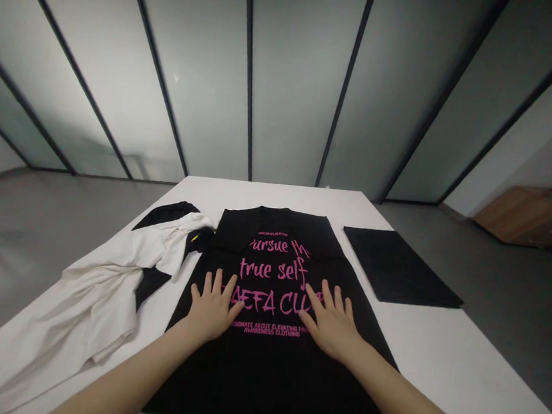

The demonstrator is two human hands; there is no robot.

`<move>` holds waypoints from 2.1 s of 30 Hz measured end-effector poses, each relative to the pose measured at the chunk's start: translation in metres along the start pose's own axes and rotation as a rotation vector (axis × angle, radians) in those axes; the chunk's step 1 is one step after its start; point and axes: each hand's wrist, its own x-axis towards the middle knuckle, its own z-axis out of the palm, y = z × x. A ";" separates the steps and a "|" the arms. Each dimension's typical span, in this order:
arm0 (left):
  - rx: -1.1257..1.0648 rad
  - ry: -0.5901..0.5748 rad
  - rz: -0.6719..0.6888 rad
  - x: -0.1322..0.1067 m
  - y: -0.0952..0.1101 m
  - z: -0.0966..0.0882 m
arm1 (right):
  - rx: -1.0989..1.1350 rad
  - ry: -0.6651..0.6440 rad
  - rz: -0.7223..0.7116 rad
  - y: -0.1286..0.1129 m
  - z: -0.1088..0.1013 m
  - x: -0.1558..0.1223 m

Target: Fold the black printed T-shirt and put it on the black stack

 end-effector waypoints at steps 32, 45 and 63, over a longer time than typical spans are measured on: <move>-0.084 0.220 -0.022 0.138 -0.023 -0.006 | 0.022 0.190 0.031 -0.015 -0.032 0.124; -0.077 0.207 0.122 -0.002 -0.030 0.016 | -0.023 0.152 -0.121 0.011 0.000 0.006; -0.314 0.128 0.550 -0.093 -0.074 0.002 | 0.282 -0.131 -0.338 0.055 -0.025 -0.058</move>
